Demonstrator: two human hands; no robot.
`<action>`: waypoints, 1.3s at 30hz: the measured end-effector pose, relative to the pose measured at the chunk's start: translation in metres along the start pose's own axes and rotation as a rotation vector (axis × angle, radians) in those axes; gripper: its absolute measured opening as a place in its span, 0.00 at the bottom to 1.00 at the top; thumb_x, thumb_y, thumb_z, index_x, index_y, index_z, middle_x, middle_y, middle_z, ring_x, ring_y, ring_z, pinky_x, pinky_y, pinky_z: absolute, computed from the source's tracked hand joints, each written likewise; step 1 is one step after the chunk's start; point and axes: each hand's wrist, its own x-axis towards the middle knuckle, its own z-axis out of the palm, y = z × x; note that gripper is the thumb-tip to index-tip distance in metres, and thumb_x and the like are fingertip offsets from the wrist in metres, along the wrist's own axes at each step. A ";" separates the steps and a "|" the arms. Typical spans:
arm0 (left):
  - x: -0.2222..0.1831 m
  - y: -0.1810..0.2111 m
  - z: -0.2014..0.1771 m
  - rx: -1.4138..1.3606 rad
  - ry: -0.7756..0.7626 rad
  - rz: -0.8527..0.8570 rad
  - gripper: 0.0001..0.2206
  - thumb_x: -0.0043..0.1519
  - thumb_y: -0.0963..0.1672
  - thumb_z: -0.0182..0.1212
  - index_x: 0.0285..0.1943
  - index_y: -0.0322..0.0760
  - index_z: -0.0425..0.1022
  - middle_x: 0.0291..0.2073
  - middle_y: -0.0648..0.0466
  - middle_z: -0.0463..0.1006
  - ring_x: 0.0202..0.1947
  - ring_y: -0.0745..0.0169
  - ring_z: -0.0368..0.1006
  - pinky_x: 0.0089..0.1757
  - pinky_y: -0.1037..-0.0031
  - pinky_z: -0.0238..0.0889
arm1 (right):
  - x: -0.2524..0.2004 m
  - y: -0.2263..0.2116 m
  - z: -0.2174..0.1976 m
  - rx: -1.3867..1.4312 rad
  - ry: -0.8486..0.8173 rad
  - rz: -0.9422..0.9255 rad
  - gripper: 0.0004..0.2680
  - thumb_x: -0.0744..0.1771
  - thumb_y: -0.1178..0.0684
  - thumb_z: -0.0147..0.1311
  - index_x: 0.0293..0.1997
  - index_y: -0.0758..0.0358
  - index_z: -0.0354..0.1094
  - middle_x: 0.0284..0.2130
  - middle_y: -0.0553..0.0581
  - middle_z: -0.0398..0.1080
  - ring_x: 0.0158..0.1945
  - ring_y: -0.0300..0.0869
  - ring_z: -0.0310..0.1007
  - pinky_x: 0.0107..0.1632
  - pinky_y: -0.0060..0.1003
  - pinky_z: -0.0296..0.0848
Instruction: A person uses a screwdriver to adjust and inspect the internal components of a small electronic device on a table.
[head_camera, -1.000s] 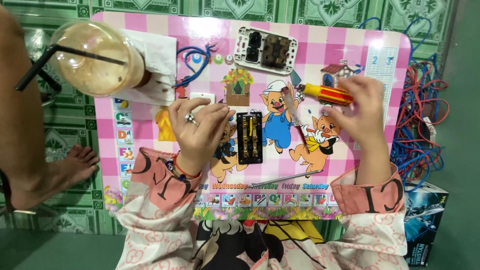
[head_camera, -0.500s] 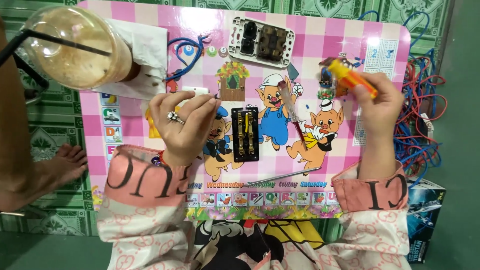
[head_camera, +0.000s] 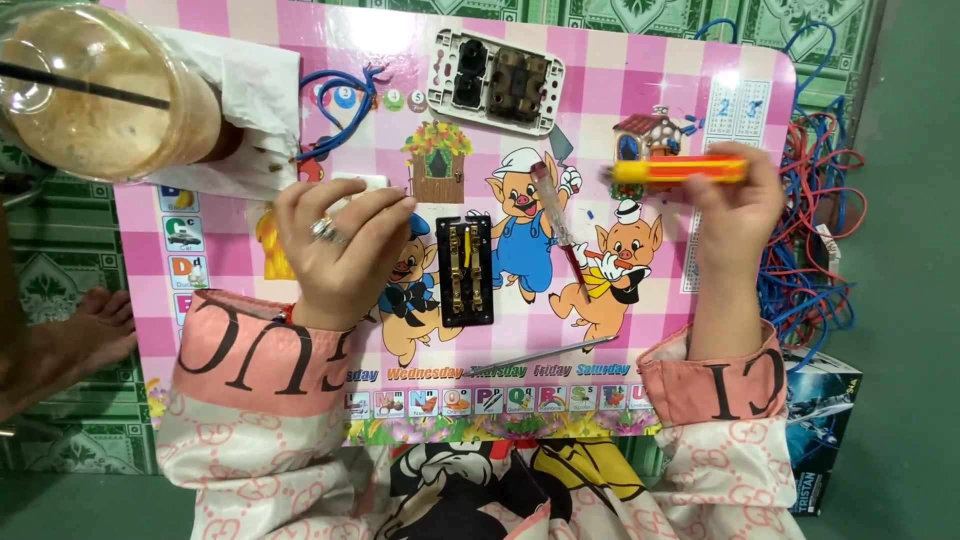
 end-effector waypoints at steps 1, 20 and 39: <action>0.001 -0.001 0.002 -0.029 -0.050 -0.015 0.09 0.57 0.38 0.74 0.45 0.37 0.82 0.43 0.59 0.82 0.47 0.54 0.71 0.51 0.58 0.59 | 0.004 0.008 -0.006 0.200 0.057 -0.007 0.12 0.65 0.61 0.60 0.53 0.58 0.67 0.48 0.53 0.68 0.47 0.41 0.72 0.53 0.33 0.78; -0.066 0.024 0.043 0.325 -0.282 -0.055 0.15 0.66 0.41 0.59 0.62 0.37 0.66 0.48 0.50 0.74 0.41 0.56 0.67 0.46 0.64 0.64 | 0.018 -0.017 -0.015 1.176 0.147 0.161 0.12 0.69 0.43 0.45 0.31 0.58 0.64 0.21 0.48 0.54 0.26 0.37 0.50 0.43 0.35 0.61; -0.071 0.138 0.007 -0.235 -0.576 0.133 0.20 0.59 0.39 0.57 0.59 0.17 0.69 0.40 0.41 0.68 0.36 0.52 0.60 0.43 0.66 0.60 | 0.016 -0.016 -0.012 1.067 0.167 0.163 0.12 0.68 0.42 0.44 0.30 0.57 0.65 0.20 0.48 0.54 0.25 0.36 0.50 0.42 0.34 0.58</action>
